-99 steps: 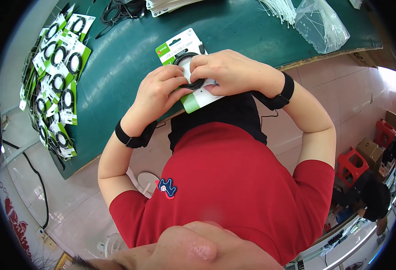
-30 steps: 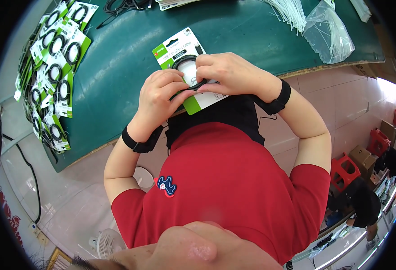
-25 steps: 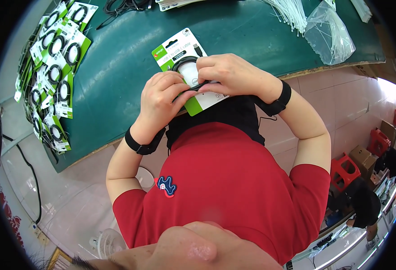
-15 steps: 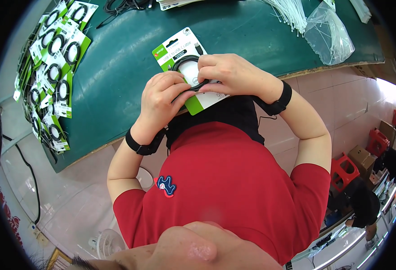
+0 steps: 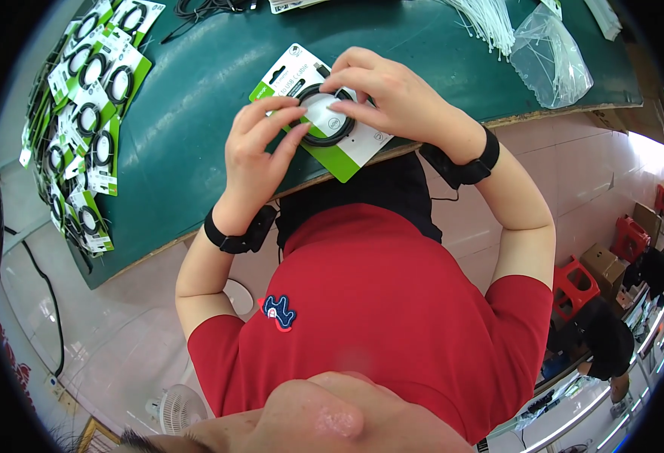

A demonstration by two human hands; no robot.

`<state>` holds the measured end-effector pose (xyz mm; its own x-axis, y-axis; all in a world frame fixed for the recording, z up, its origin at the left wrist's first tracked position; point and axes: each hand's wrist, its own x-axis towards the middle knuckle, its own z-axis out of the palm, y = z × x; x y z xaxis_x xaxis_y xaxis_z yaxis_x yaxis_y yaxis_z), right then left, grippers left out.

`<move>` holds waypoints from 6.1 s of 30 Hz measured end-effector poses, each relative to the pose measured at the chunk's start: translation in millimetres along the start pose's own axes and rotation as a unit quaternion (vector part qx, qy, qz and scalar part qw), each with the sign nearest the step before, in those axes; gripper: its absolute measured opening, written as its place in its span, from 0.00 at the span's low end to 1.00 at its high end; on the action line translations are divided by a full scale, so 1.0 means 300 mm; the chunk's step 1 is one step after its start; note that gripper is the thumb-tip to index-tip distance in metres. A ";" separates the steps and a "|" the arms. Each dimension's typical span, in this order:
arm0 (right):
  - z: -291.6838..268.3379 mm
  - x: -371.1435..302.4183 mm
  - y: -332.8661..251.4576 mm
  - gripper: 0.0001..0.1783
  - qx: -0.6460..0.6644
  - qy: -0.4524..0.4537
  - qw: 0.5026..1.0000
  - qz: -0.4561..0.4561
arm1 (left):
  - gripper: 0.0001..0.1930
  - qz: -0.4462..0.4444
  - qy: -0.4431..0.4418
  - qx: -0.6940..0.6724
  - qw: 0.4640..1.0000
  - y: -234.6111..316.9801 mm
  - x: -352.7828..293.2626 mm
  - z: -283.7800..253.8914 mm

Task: The person secures a coiled cable to a cardboard backing using a plastic zip tie, then sets it aside and repeats the process with another cable and backing.

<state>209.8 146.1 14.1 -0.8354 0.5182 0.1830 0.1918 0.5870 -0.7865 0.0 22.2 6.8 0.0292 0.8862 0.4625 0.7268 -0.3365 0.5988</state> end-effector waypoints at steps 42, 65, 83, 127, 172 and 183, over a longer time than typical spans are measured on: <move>0.057 -0.032 -0.115 0.13 -0.132 0.059 0.959 -0.243 | 0.23 -0.478 0.008 -0.538 0.694 0.073 -0.050 -0.061; 0.056 0.062 -0.227 0.12 -0.158 0.189 0.966 -0.079 | 0.14 -0.237 -0.033 -0.231 0.943 0.117 0.007 0.036; -0.012 -0.073 -0.145 0.13 -0.119 0.097 0.972 -0.176 | 0.14 -0.296 -0.008 -0.417 0.859 0.076 0.017 -0.011; -0.458 -0.174 0.309 0.08 -0.320 0.164 0.859 0.364 | 0.23 -0.352 -0.098 -0.543 0.756 0.069 -0.085 -0.068; -0.131 -0.109 -0.057 0.10 -0.334 0.195 0.916 -0.106 | 0.18 0.108 -0.079 -0.237 0.962 0.081 -0.097 -0.070; -0.193 -0.103 -0.178 0.06 -0.424 0.224 0.875 -0.067 | 0.18 0.094 -0.081 -0.218 0.968 0.095 -0.100 -0.085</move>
<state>255.2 134.6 84.6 -0.6300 0.4896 0.6028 0.5791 0.8134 -0.0554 2.5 -22.2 26.6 0.2648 0.8227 0.5030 0.3398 -0.5678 0.7498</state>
